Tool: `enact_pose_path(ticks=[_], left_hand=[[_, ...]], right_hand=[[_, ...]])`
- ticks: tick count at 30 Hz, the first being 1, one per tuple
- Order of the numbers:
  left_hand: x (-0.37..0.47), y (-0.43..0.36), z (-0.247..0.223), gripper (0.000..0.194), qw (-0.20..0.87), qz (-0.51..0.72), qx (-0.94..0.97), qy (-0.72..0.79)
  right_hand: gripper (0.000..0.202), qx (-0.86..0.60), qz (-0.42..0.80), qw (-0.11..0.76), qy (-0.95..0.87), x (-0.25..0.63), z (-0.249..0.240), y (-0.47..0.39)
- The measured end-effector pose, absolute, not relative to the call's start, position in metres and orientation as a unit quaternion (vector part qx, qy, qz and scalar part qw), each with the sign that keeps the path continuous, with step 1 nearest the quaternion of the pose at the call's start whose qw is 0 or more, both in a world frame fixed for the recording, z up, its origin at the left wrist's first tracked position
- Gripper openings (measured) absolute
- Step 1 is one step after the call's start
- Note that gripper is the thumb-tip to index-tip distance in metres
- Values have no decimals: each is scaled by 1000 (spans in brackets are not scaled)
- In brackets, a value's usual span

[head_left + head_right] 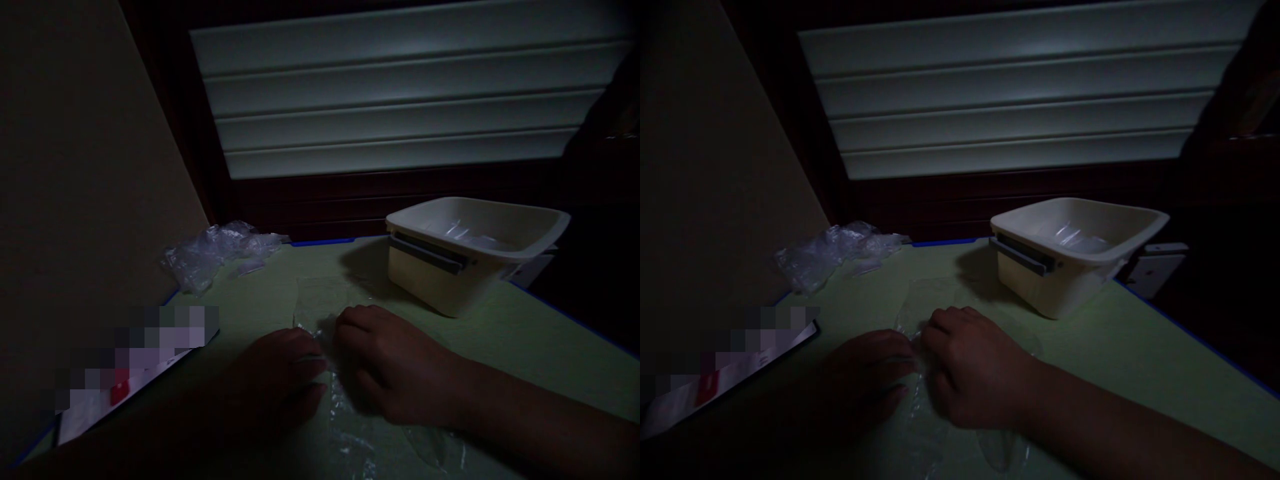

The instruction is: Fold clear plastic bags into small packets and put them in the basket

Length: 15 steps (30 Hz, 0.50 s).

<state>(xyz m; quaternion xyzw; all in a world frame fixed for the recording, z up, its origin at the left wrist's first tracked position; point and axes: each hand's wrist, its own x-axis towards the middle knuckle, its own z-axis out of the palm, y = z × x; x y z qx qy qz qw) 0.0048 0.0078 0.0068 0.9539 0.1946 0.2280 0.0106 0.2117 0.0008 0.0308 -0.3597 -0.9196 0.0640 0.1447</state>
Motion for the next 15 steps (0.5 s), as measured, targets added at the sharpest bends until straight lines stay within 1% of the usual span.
enact_pose_path(ticks=[5, 10, 15], left_hand=[[7, 8, 8, 16, -4, 195, 953, 231], [9, 8, 11, 18, 0, 192, 947, 258], [9, 8, 11, 17, 8, 172, 947, 270]], right_hand=[[32, -320, 104, 121, -934, 215, 33, -3], [27, -316, 142, 111, -931, 214, 35, -5], [28, -303, 164, 112, -932, 213, 37, -9]])
